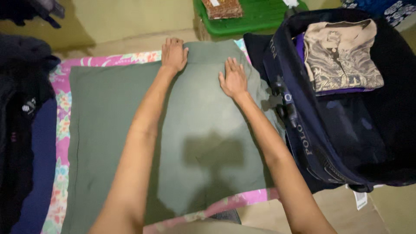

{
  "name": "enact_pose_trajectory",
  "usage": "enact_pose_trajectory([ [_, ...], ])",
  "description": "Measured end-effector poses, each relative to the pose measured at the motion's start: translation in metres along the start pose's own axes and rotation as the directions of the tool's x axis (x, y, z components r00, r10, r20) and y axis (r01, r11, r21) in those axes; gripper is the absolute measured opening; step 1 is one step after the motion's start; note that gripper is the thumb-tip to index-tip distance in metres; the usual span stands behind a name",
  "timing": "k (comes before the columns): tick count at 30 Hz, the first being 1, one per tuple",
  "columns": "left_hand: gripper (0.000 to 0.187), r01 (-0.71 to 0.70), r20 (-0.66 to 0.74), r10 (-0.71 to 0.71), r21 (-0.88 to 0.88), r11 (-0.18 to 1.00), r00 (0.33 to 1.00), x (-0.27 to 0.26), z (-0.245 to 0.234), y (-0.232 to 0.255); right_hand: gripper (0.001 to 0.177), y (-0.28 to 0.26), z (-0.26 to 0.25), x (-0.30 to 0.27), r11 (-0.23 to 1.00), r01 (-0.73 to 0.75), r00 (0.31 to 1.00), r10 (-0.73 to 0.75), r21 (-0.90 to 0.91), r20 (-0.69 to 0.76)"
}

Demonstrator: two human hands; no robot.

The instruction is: The person folds a green shirt by smoothing it out on a floral surface, folding the sides and sleeves inward, and then folding it into a smaller rectangle.

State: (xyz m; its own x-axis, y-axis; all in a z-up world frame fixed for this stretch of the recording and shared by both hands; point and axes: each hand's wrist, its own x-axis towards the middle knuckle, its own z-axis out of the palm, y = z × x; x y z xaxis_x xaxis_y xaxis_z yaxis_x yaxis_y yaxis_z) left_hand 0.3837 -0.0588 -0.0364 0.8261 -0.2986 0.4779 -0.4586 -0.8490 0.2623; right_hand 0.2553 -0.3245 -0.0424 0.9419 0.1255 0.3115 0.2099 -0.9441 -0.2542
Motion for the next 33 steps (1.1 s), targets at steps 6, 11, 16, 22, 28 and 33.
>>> enact_pose_trajectory([
  [6, 0.045, 0.217, 0.172, -0.219, 0.026, 0.976, 0.961, 0.027, 0.034, -0.009, 0.062, -0.003, -0.005, -0.003, 0.999, 0.007, 0.999, -0.006, 0.040, -0.036],
  [11, 0.041, 0.438, 0.262, -0.424, 0.004, 0.899, 0.867, 0.037, 0.046, -0.014, 0.061, -0.004, -0.006, -0.004, 0.996, -0.009, 0.998, 0.015, 0.092, -0.055],
  [16, 0.022, 0.422, 0.237, -0.381, -0.155, 0.893, 0.894, 0.044, 0.046, -0.024, 0.060, -0.007, -0.009, -0.004, 0.995, -0.029, 0.999, 0.032, 0.098, -0.033],
  [22, 0.020, 0.307, 0.083, -0.296, -0.250, 0.918, 0.952, 0.047, 0.039, -0.011, 0.060, -0.010, -0.013, -0.003, 0.993, -0.062, 0.998, 0.063, 0.097, -0.014],
  [28, 0.014, 0.134, 0.067, -0.126, -0.130, 0.982, 0.990, 0.042, 0.023, 0.011, 0.061, -0.011, -0.015, -0.004, 0.993, -0.052, 0.998, 0.055, 0.104, -0.025],
  [33, 0.016, -0.044, -0.068, 0.028, -0.259, 0.965, 0.997, 0.038, 0.003, 0.022, 0.060, -0.009, -0.013, -0.007, 0.993, -0.031, 0.998, 0.036, 0.117, -0.043],
])
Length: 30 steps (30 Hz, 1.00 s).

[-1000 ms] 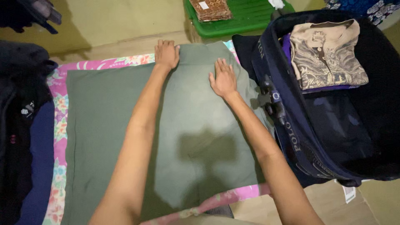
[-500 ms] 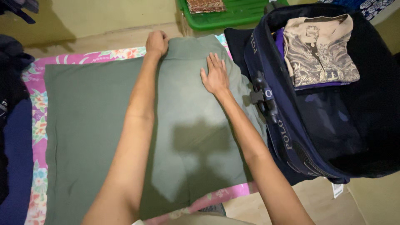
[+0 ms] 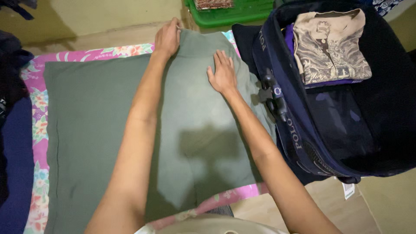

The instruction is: The person folds a green shirt by smoothing it out on a floral surface, folding the sides and sleeves inward, and then folding it into a smaller rectangle.

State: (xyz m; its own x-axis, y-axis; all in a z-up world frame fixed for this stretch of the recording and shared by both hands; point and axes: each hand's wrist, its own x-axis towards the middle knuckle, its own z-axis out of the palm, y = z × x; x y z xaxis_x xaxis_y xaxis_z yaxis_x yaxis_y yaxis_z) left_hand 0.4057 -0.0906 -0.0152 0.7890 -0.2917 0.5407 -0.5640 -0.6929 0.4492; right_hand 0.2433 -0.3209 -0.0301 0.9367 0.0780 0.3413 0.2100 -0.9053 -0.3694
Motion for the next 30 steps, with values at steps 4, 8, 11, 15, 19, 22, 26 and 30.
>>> enact_pose_trajectory([
  [4, 0.032, 0.040, 0.021, -0.040, -0.025, 0.999, 0.999, -0.006, -0.016, 0.022, 0.062, 0.002, 0.003, 0.005, 1.000, 0.011, 1.000, -0.011, -0.011, 0.001],
  [8, 0.039, -0.008, 0.035, 0.011, -0.085, 0.996, 0.999, -0.018, -0.025, 0.037, 0.062, 0.004, 0.005, 0.003, 1.000, 0.005, 1.000, -0.005, -0.017, 0.012],
  [11, 0.044, -0.231, -0.147, 0.215, -0.095, 0.968, 0.965, -0.032, -0.032, 0.052, 0.061, 0.004, 0.004, 0.002, 1.000, 0.008, 1.000, -0.008, -0.009, 0.010],
  [15, 0.041, -0.242, -0.115, 0.230, -0.105, 0.964, 0.966, -0.056, -0.047, 0.077, 0.063, 0.004, 0.004, 0.001, 1.000, -0.003, 1.000, 0.003, -0.001, 0.013],
  [19, 0.029, -0.306, 0.038, 0.312, -0.119, 0.945, 0.949, -0.080, -0.064, 0.096, 0.064, 0.006, 0.009, 0.001, 1.000, 0.005, 1.000, -0.005, -0.017, 0.017],
  [22, 0.022, -0.326, 0.101, 0.340, -0.131, 0.936, 0.935, -0.102, -0.074, 0.100, 0.062, 0.009, 0.012, 0.002, 1.000, 0.008, 1.000, -0.008, -0.022, 0.010],
  [26, 0.017, -0.155, 0.051, 0.185, -0.362, 0.919, 0.981, -0.118, -0.064, 0.083, 0.062, 0.011, 0.014, 0.003, 0.999, 0.035, 0.999, -0.035, -0.016, -0.003],
  [30, 0.019, 0.117, 0.052, -0.105, -0.503, 0.856, 0.993, -0.111, -0.027, 0.048, 0.060, 0.009, 0.011, 0.006, 0.996, 0.069, 0.997, -0.070, -0.061, -0.024],
])
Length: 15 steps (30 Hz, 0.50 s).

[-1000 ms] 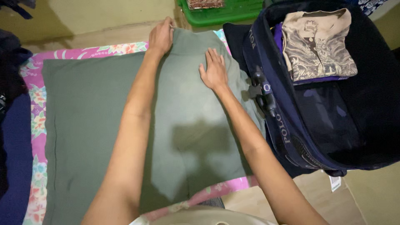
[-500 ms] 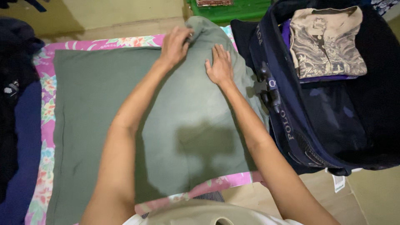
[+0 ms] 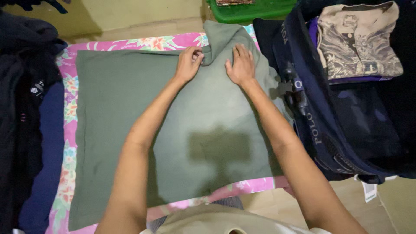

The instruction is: The person folds a green shirt by smoothing it out on a floral surface, folding the sides and sleeves inward, and then folding it into a smaller rectangle.

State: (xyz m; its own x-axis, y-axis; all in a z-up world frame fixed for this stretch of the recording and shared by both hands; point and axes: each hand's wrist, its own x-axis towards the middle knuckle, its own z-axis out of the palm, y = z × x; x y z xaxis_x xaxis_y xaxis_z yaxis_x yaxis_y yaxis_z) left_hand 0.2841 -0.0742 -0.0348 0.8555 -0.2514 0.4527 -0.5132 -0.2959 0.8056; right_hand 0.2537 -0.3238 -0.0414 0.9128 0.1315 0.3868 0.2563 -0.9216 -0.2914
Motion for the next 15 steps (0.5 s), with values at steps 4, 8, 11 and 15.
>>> enact_pose_trajectory([
  [4, 0.021, 0.037, -0.060, -0.034, 0.046, 0.998, 0.998, 0.006, 0.004, -0.032, 0.054, -0.002, 0.000, 0.010, 0.997, 0.035, 0.999, -0.038, -0.073, -0.035],
  [8, 0.019, -0.097, -0.060, 0.118, 0.270, 0.958, 0.991, 0.006, 0.009, -0.028, 0.032, 0.000, 0.009, 0.046, 0.976, -0.083, 0.995, 0.093, -0.203, 0.041],
  [11, 0.024, 0.005, -0.057, 0.010, 0.259, 0.966, 0.998, 0.006, 0.008, -0.014, 0.028, -0.009, 0.009, 0.067, 0.981, -0.057, 0.998, 0.051, -0.184, -0.036],
  [15, 0.026, 0.003, -0.050, 0.008, 0.217, 0.976, 0.999, 0.000, 0.003, 0.001, 0.039, -0.027, 0.003, 0.085, 0.919, 0.393, 0.904, -0.380, 0.032, -0.197],
])
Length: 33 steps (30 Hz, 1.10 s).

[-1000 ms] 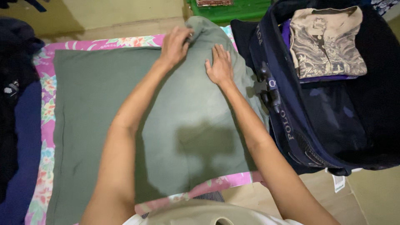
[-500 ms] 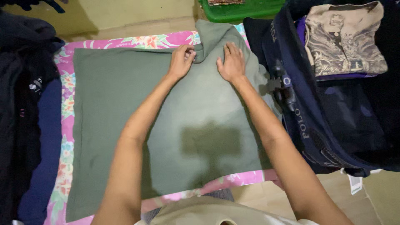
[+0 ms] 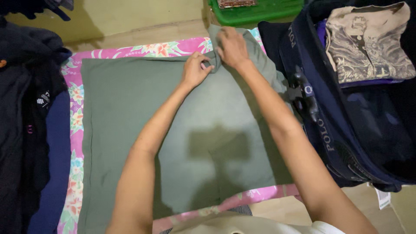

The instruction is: The person folds a green shirt by smoothing it out on a floral surface, folding the sides and sleeves inward, and then folding it into a smaller rectangle.

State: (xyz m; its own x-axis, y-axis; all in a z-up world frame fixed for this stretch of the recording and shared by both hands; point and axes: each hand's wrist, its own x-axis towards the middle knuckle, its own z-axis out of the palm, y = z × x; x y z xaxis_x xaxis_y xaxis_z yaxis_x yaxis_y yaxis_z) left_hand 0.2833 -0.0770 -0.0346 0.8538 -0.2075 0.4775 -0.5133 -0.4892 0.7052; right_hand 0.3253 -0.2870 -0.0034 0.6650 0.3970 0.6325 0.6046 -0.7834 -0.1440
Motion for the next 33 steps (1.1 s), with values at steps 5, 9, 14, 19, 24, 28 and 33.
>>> enact_pose_trajectory([
  [5, 0.017, -0.008, 0.067, 0.010, -0.028, 1.000, 0.998, -0.003, -0.001, 0.003, 0.019, 0.019, 0.028, 0.001, 0.988, 0.085, 0.961, -0.047, -0.130, 0.273],
  [9, 0.018, -0.024, 0.055, 0.026, -0.029, 0.999, 0.998, -0.002, 0.000, 0.002, 0.010, 0.046, 0.038, -0.016, 0.967, 0.031, 0.979, 0.022, -0.253, 0.205],
  [14, 0.021, 0.018, 0.050, -0.019, 0.022, 1.000, 0.999, -0.004, 0.001, 0.001, 0.035, 0.020, -0.005, -0.034, 0.977, 0.000, 0.998, 0.012, -0.211, 0.056],
  [19, 0.019, 0.027, 0.036, -0.027, -0.002, 1.000, 0.999, -0.004, 0.003, -0.004, 0.077, -0.006, -0.037, -0.047, 0.952, -0.030, 0.993, 0.063, -0.305, 0.098],
  [24, 0.017, 0.066, 0.059, -0.065, -0.005, 0.998, 0.996, -0.007, 0.000, 0.001, 0.045, 0.002, -0.031, -0.055, 0.876, -0.350, 0.825, 0.456, -0.333, 0.334],
  [28, 0.019, -0.006, 0.019, 0.007, -0.044, 0.999, 1.000, -0.009, -0.004, 0.010, 0.048, -0.006, -0.042, -0.064, 0.873, -0.316, 0.878, 0.418, -0.372, 0.234],
  [33, 0.020, -0.092, 0.024, 0.093, -0.056, 0.994, 0.995, -0.016, -0.017, 0.033, 0.033, -0.024, -0.072, -0.084, 0.889, -0.156, 0.981, 0.191, -0.431, 0.038],
])
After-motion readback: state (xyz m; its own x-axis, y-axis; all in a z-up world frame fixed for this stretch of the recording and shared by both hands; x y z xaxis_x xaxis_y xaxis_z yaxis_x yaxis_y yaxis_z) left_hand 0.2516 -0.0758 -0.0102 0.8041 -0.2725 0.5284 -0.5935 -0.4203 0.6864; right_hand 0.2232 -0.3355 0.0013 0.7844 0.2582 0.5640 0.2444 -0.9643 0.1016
